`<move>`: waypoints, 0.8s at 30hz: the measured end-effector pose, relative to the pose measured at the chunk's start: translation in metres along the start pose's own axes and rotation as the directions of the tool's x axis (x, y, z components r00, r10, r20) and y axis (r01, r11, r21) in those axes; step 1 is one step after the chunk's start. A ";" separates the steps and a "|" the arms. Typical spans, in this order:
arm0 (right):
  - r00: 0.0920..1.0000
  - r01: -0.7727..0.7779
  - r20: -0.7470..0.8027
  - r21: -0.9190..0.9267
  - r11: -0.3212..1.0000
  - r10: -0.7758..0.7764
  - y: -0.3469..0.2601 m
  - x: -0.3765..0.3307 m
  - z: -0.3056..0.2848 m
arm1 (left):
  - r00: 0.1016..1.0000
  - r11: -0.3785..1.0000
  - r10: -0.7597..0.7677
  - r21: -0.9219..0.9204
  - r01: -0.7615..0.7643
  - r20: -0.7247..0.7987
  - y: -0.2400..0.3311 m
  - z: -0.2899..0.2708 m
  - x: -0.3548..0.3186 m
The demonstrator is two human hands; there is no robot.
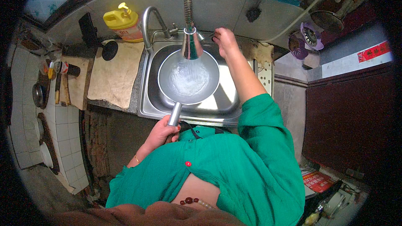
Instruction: The person fills a small metal pan with water from the sink, pours it into a wok on the stove, and covers the wok with a lid. The person then handles a metal bowl and a package of noodles on the counter.
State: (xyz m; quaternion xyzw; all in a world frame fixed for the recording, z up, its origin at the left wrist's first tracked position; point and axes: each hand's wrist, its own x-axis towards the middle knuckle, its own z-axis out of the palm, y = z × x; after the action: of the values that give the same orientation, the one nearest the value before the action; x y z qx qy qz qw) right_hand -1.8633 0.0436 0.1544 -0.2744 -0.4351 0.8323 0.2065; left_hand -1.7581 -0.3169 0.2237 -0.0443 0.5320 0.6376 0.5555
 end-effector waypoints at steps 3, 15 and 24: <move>1.000 0.005 0.031 0.012 1.000 -0.006 0.003 0.004 -0.002 | 1.000 1.000 -0.001 0.010 0.001 -0.010 0.000 -0.001 0.001; 1.000 0.011 0.024 0.046 0.999 -0.012 0.008 0.015 -0.003 | 1.000 1.000 -0.002 0.012 0.002 -0.031 0.006 -0.002 0.009; 0.997 0.005 0.075 0.035 0.999 -0.008 -0.007 0.036 0.009 | 0.999 0.994 -0.025 0.108 0.029 -0.037 0.015 -0.001 0.010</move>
State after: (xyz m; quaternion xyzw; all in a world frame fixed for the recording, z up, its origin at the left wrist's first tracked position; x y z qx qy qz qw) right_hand -1.8956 0.0627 0.1541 -0.2378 -0.4287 0.8489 0.1974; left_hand -1.7741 -0.3086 0.2262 -0.0328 0.5750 0.5992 0.5561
